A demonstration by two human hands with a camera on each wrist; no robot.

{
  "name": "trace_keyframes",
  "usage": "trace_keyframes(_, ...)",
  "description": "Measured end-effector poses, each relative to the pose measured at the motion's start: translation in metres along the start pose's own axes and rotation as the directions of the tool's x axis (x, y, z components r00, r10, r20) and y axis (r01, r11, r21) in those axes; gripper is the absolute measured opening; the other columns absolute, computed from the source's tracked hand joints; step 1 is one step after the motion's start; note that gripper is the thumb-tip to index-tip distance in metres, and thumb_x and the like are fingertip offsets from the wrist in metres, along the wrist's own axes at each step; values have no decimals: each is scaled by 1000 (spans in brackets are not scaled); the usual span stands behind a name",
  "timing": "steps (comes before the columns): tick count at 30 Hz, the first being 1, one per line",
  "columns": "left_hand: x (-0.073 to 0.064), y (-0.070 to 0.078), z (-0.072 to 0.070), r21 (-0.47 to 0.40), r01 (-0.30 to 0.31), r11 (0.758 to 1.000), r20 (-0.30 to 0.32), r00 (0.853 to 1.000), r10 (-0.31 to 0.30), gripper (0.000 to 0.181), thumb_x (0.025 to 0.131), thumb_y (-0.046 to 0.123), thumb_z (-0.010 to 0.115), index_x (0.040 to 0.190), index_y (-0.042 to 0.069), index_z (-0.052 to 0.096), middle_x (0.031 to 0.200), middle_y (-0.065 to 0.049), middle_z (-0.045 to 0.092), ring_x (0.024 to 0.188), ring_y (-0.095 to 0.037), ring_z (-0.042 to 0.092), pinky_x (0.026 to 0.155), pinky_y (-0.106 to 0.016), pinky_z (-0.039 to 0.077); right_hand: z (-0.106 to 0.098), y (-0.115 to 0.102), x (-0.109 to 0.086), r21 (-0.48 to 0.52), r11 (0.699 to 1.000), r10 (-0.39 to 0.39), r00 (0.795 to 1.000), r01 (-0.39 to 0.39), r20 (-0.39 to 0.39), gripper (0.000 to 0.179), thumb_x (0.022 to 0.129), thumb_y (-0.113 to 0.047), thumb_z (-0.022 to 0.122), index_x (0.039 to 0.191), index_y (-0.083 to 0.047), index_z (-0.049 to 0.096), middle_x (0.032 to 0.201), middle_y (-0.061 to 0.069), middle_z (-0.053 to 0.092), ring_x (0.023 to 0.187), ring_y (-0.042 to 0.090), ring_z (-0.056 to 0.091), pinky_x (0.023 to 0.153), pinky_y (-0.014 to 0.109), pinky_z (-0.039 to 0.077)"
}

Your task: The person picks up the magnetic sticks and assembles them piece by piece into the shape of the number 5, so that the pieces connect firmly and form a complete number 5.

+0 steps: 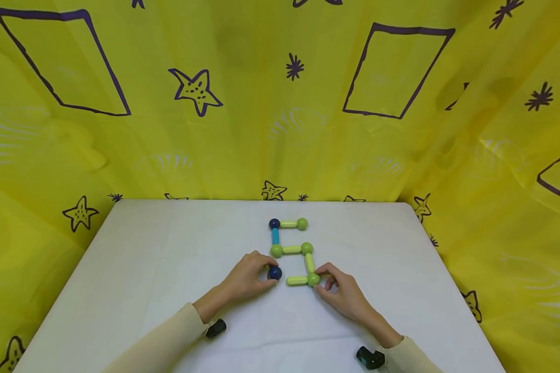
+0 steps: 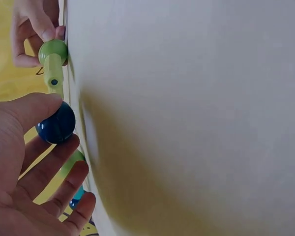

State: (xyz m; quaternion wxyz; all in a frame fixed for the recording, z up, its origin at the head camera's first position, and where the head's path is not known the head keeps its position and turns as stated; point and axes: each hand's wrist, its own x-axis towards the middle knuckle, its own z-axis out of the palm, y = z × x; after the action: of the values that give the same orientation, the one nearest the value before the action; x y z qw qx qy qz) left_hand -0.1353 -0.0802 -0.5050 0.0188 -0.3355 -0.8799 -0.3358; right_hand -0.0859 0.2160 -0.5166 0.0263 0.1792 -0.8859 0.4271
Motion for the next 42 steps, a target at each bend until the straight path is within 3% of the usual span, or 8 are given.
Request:
trace_keyframes(8,-2,1,2,7,0,1000,38,999,-1,33,85,20,85,113,7,75,102,0,74,92,-16,59,82,-33,48,-1,1,1,3,1000,-2,1000,2,4,34,88,-6,80,116,-19,66,100,-6,70,73,6,57,65,24,45)
trace_keyframes(20,-2,1,8,-13,-13,1000,57,998,13,31,85,20,84,113,8,75,104,1,74,95,-14,59,85,-33,48,-1,5,3,6,1000,-24,1000,24,12,33,88,-6,80,115,-19,66,84,-9,64,70,6,56,64,25,45)
trace_keyframes(29,-3,3,11,-17,-15,1000,72,997,16,32,85,21,85,113,9,75,106,1,74,96,-15,59,86,-33,48,0,3,2,8,1000,-11,1000,11,14,32,88,-7,80,114,-19,67,84,-9,64,70,5,55,64,24,44)
trace_keyframes(42,-4,1,13,-8,-32,999,47,998,32,32,85,20,84,114,10,75,104,2,74,95,-14,59,84,-33,47,1,2,2,12,1000,-2,1000,1,18,33,89,-8,80,116,-19,66,82,-11,62,70,5,55,65,24,44)
